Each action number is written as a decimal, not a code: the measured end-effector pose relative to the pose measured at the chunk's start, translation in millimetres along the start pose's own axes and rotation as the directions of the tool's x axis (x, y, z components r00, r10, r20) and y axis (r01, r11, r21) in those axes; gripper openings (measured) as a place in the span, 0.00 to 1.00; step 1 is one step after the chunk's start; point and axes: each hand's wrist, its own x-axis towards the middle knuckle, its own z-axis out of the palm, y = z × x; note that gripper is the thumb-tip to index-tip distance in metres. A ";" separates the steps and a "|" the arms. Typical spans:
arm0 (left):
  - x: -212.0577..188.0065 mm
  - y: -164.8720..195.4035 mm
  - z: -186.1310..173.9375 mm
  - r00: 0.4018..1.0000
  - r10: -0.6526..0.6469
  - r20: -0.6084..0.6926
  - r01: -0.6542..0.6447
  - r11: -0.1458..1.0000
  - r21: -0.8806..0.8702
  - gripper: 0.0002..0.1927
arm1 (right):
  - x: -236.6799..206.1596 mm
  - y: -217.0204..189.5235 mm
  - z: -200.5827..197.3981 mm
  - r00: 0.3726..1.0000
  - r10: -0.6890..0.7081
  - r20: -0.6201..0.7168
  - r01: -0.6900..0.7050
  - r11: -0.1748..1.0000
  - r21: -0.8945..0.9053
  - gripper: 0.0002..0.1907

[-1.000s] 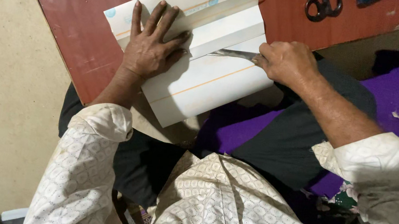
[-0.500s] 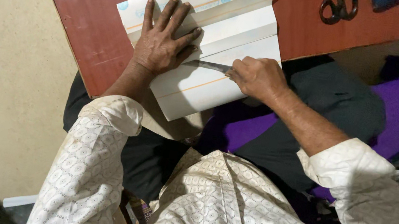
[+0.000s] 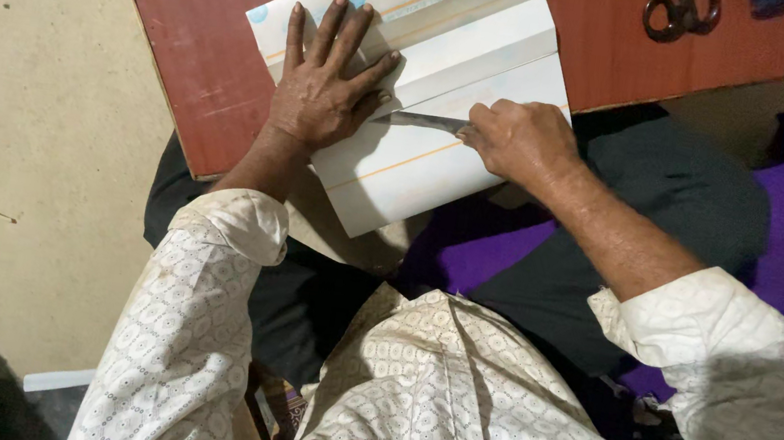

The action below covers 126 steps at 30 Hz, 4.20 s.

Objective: The person sits on the floor at a low table and cuts printed white paper sheets into strips, first scoring and slicing the sheets with a knife, then folding and trimming the cut strips with scissors. The person handles the sheets one at a time, pressing them flat and cutting along printed guide lines.

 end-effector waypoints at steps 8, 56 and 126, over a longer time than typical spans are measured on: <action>2.8 -2.9 0.8 0.999 -0.005 0.033 0.006 0.999 -0.034 0.25 | -0.2 -5.8 -0.4 0.996 -0.078 -0.048 0.080 0.995 0.055 0.15; -29.9 -6.0 10.6 0.690 -0.662 -0.293 0.541 0.740 -0.400 0.31 | -67.3 -40.1 82.7 0.780 0.528 0.335 -0.351 -0.074 0.933 0.22; -96.6 129.7 -33.5 0.735 -0.678 0.025 0.070 0.039 -0.997 0.14 | -76.0 -76.9 -20.9 0.961 0.196 0.198 -0.230 0.161 0.960 0.31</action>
